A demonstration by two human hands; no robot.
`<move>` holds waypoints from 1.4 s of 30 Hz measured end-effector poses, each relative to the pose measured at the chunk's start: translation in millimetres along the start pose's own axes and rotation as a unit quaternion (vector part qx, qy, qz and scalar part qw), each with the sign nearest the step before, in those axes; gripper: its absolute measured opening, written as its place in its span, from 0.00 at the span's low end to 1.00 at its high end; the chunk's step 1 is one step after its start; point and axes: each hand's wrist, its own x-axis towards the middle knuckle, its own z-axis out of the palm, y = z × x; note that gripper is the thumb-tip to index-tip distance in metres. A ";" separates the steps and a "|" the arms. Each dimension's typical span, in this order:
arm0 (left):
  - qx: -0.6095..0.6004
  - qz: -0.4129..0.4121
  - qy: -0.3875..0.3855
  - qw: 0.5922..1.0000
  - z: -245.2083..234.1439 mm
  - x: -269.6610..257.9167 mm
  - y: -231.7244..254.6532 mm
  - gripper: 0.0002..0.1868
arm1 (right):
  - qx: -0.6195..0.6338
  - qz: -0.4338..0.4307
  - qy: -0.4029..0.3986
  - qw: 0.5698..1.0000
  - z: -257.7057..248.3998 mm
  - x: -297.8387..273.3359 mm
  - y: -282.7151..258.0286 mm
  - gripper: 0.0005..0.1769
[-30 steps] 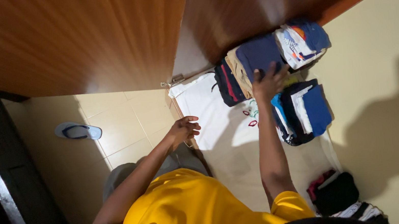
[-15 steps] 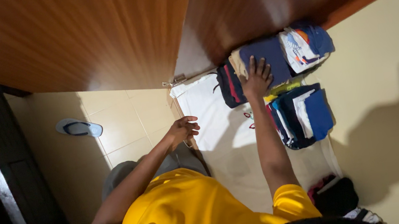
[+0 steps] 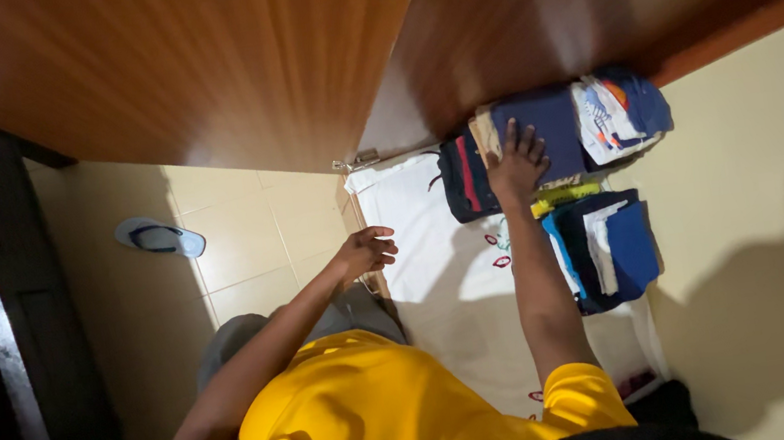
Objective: The person sorts folded clothes by picking them up from a large pile on a surface, carrying them to a different pile, and placing them on top.
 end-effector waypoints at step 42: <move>-0.014 0.022 -0.003 1.000 -2.5 -36.5 -2.7 0.23 | 0.157 0.175 0.158 0.959 -24.2 -35.5 22.3 0.51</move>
